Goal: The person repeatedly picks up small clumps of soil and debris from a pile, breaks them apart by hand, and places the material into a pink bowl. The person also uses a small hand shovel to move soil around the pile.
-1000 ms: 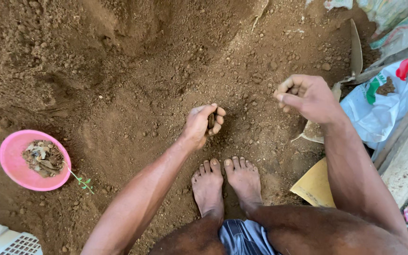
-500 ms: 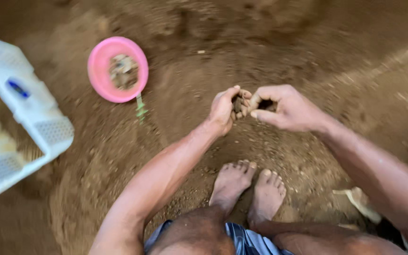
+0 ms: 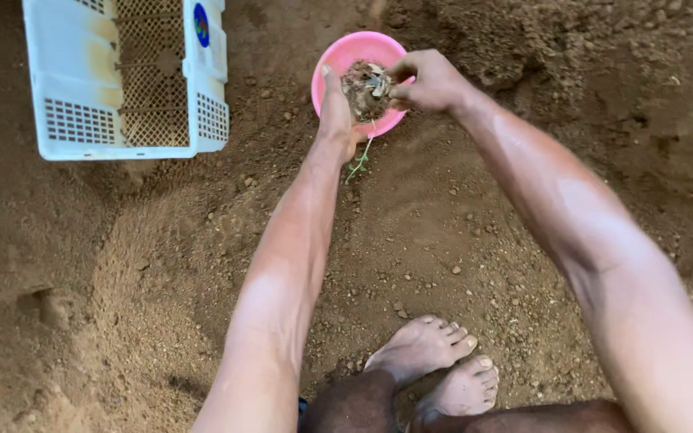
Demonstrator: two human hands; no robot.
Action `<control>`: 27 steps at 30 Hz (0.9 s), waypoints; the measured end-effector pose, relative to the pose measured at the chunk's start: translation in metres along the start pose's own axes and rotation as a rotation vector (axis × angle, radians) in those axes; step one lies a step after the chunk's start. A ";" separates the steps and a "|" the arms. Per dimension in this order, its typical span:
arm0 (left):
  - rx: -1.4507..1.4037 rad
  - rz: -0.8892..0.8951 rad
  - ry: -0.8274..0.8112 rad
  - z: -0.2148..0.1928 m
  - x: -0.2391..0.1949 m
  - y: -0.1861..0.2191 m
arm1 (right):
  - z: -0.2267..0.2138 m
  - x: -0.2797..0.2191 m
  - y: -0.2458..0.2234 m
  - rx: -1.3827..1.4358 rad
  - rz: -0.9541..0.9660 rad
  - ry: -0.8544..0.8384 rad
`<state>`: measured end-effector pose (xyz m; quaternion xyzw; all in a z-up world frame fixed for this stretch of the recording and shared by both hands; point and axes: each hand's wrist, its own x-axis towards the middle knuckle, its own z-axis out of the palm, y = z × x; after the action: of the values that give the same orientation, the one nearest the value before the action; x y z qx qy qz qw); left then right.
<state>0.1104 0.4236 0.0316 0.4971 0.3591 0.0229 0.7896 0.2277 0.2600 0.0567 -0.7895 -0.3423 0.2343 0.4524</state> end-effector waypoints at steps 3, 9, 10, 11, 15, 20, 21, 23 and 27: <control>-0.047 0.081 0.039 -0.013 0.001 -0.008 | 0.012 -0.001 0.022 0.046 0.146 0.089; 0.136 0.353 0.300 -0.002 -0.005 -0.060 | -0.026 -0.111 0.039 0.341 0.330 0.127; 0.212 0.375 0.297 0.007 -0.011 -0.070 | -0.041 -0.136 0.039 0.333 0.368 0.132; 0.293 0.394 0.277 0.023 -0.016 -0.078 | -0.059 -0.163 0.041 0.232 0.264 0.158; 0.431 0.459 -0.163 0.104 -0.054 -0.113 | -0.126 -0.305 0.063 0.074 0.304 0.344; 0.746 0.303 -0.657 0.200 -0.131 -0.170 | -0.151 -0.492 0.088 -0.314 0.676 0.503; 0.813 0.411 -0.768 0.211 -0.147 -0.182 | -0.139 -0.516 0.090 -0.381 0.750 0.450; 0.966 0.471 -0.992 0.226 -0.175 -0.206 | -0.107 -0.556 0.093 -0.442 0.663 0.468; 1.246 0.176 -1.271 0.221 -0.213 -0.241 | -0.051 -0.594 0.107 -0.604 0.727 0.481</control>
<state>0.0054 0.0486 0.0096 0.7806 -0.2383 -0.3955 0.4214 -0.0917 -0.2534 0.0230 -0.9838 0.0146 0.0794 0.1603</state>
